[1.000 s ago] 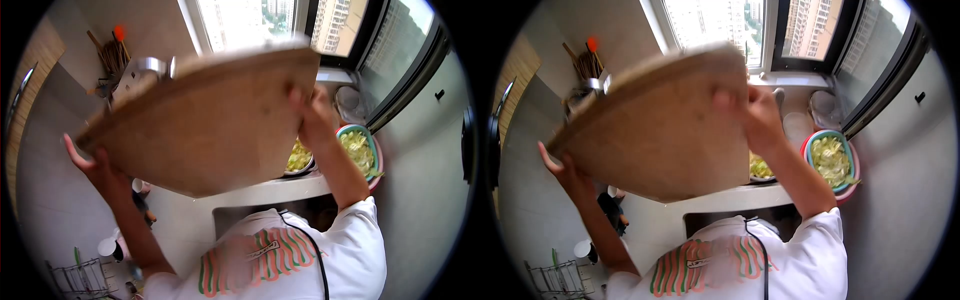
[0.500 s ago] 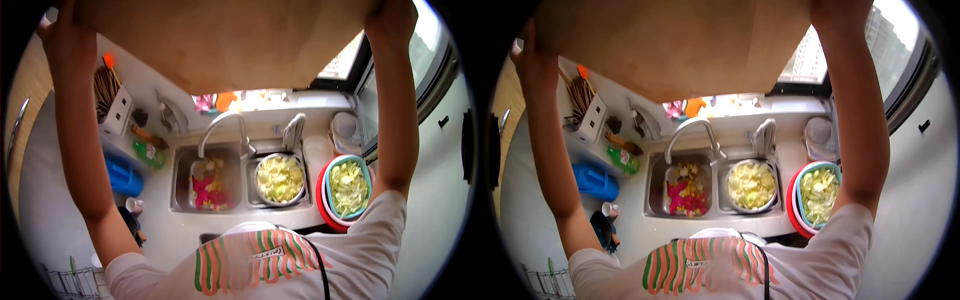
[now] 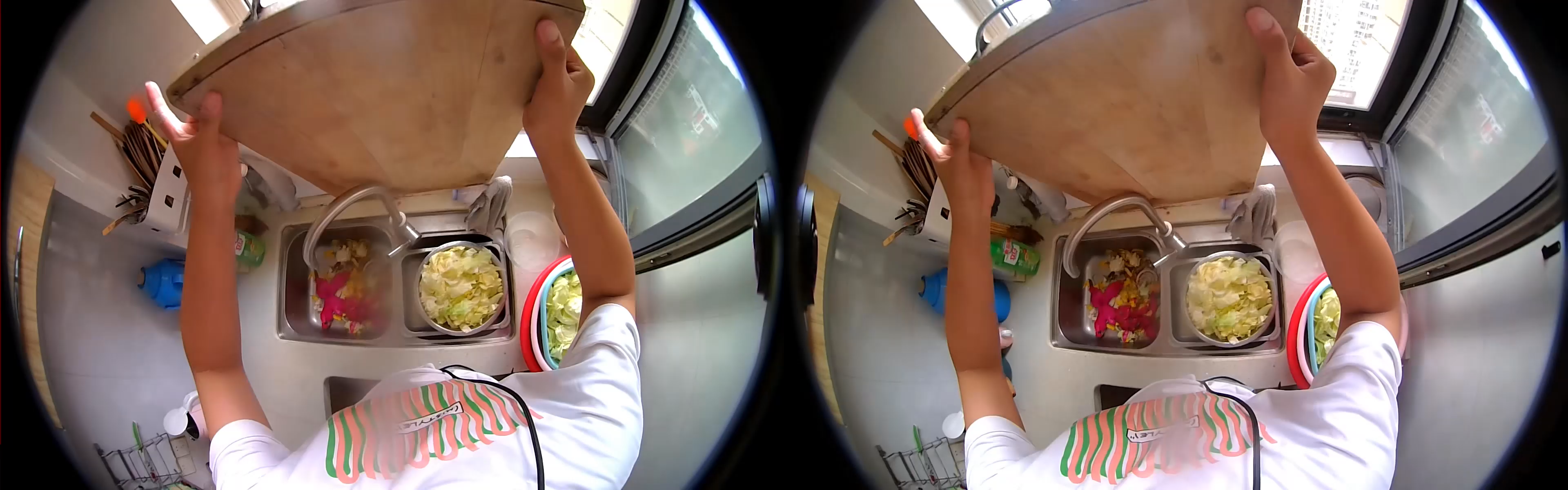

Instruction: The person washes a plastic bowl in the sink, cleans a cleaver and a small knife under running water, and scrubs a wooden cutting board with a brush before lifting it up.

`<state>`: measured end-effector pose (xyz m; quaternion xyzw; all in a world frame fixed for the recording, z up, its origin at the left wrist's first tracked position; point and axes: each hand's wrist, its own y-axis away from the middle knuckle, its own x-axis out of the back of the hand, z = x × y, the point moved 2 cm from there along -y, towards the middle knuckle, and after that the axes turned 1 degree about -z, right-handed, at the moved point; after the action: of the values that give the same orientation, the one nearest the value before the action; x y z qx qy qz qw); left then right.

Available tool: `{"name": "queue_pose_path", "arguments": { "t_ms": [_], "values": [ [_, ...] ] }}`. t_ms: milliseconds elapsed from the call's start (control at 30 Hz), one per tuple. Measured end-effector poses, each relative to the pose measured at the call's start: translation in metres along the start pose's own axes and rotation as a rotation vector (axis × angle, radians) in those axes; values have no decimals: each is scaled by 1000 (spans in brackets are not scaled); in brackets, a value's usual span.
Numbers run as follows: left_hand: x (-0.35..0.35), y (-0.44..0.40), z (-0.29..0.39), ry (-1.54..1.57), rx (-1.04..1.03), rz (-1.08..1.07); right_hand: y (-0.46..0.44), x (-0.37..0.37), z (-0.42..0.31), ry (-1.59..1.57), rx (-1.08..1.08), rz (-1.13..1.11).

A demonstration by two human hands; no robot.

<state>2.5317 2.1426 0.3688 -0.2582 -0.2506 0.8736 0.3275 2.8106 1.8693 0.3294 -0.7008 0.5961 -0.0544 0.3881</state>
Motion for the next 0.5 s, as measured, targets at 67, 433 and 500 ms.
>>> {"name": "queue_pose_path", "arguments": {
  "t_ms": [67, 433, 500],
  "values": [
    [0, 6, -14, -2, 46, 5, 1, 2, 15, -20, -26, -44],
    [16, 26, -76, -114, 128, 1, 19, 16, 54, 181, -276, -284],
    [13, 29, -79, -168, 140, 31, 24, 17, 54, 108, -257, -277]
  ]
}}
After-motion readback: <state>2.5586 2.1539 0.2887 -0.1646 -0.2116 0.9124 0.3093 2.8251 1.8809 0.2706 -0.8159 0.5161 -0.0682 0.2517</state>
